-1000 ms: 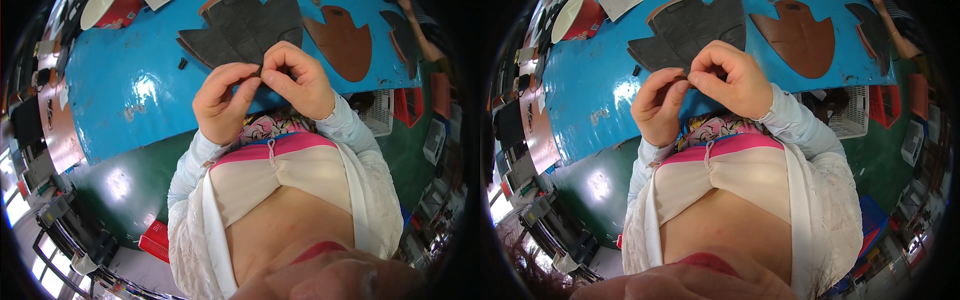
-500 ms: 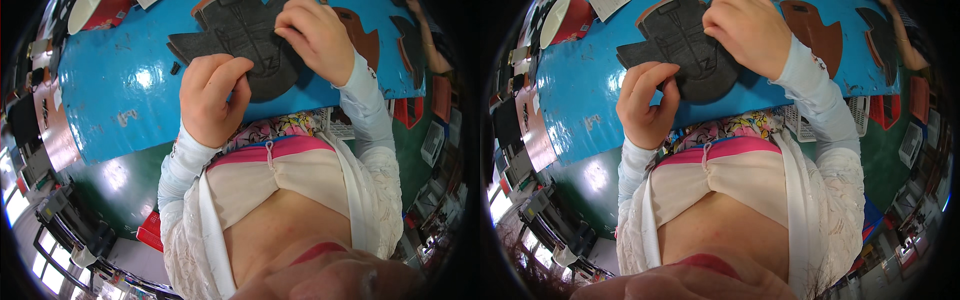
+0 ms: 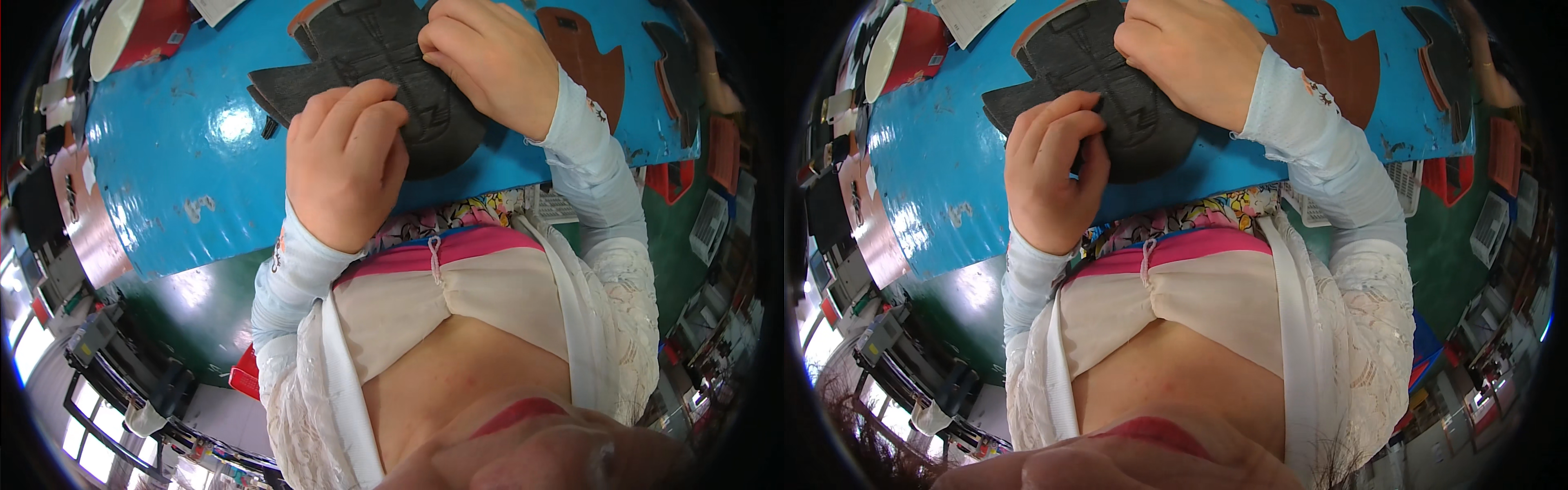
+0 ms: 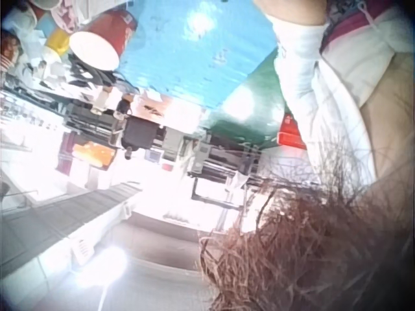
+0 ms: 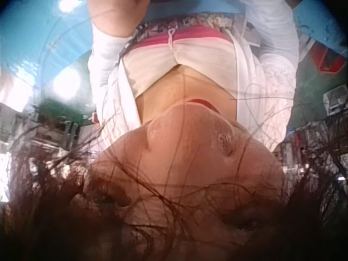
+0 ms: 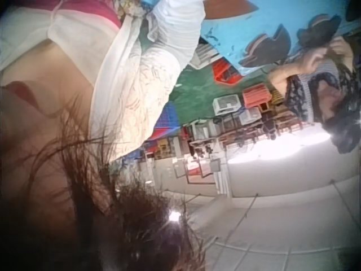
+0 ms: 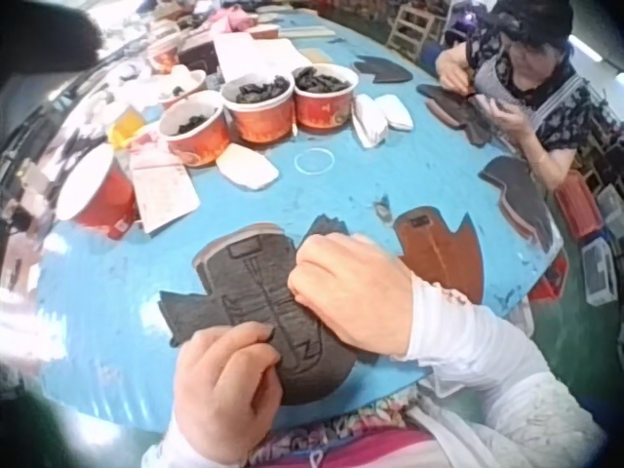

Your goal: Hand-assembling small components and decorative elements onto shoe upper sections at a factory workbench.

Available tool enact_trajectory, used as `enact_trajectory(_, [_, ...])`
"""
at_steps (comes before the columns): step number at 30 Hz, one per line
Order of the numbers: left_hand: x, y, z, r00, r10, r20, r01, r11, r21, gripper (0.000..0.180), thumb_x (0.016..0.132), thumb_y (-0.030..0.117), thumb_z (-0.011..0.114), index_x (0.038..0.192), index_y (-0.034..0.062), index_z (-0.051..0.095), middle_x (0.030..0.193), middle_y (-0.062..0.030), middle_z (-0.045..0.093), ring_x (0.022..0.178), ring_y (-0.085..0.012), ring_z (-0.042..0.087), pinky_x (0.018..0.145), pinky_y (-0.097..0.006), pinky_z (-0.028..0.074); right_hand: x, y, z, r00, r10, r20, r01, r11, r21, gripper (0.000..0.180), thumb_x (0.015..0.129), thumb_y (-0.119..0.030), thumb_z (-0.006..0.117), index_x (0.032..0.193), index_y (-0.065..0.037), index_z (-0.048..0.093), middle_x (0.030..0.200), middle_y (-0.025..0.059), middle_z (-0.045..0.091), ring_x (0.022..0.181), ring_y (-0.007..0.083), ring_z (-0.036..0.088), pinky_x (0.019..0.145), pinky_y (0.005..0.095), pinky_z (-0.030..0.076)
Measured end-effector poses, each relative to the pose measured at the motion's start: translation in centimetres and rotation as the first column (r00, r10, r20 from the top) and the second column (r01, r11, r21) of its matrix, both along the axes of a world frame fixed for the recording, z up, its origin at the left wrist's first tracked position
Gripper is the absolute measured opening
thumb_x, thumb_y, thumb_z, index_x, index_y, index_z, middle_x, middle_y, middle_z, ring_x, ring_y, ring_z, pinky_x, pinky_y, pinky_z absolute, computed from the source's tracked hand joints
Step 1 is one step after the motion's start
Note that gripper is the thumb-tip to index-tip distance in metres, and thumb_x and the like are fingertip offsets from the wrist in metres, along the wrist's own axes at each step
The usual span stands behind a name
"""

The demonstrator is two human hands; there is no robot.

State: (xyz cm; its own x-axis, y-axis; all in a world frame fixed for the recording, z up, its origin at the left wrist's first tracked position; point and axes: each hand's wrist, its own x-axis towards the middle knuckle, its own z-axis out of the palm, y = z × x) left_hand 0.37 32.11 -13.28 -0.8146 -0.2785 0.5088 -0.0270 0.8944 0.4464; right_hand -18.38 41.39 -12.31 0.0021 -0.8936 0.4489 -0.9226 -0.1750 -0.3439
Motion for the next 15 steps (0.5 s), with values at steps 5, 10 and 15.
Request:
enact_trajectory(5, [-1.3, 0.3, -0.1, 0.998, -0.008, 0.055, 0.013, 0.995, -0.097, 0.026, 0.063, -0.001, 0.063, 0.087, 0.0075, 0.058, 0.108, -0.0071, 0.064, 0.087, -0.0254, 0.058, 0.070, -0.036, 0.046, 0.1, 0.1, -0.2, 1.000, -0.012, -0.019, 0.011, 0.999, -0.041, 0.012, 0.076, -0.008, 0.062, 0.083, -0.007, 0.052, 0.083, 0.0090, 0.050, 0.074, 0.0278, 0.053, 0.064, 0.0375, 0.042])
enact_trajectory(10, [-1.5, 0.3, -0.8, 0.998, 0.005, 0.058, 0.001, 0.994, -0.111, 0.023, 0.065, -0.001, 0.062, 0.086, 0.0066, 0.056, 0.110, -0.0092, 0.065, 0.087, -0.0274, 0.058, 0.073, -0.037, 0.048, -0.2, 0.3, -0.2, 0.997, 0.020, 0.068, -0.018, 0.999, -0.035, 0.011, 0.075, -0.007, 0.063, 0.083, -0.005, 0.056, 0.084, 0.0098, 0.052, 0.076, 0.0278, 0.055, 0.065, 0.0372, 0.045])
enact_trajectory(15, [-1.7, 0.3, -0.8, 0.999, 0.004, 0.052, 0.002, 0.992, -0.126, 0.024, 0.065, -0.003, 0.062, 0.087, 0.0043, 0.055, 0.108, -0.0109, 0.065, 0.086, -0.0296, 0.058, 0.073, -0.038, 0.049, -0.1, 1.1, -0.1, 0.994, 0.004, 0.107, 0.004, 0.997, -0.073, 0.017, 0.072, -0.005, 0.063, 0.089, -0.005, 0.063, 0.087, 0.0085, 0.056, 0.080, 0.0265, 0.057, 0.068, 0.0342, 0.048])
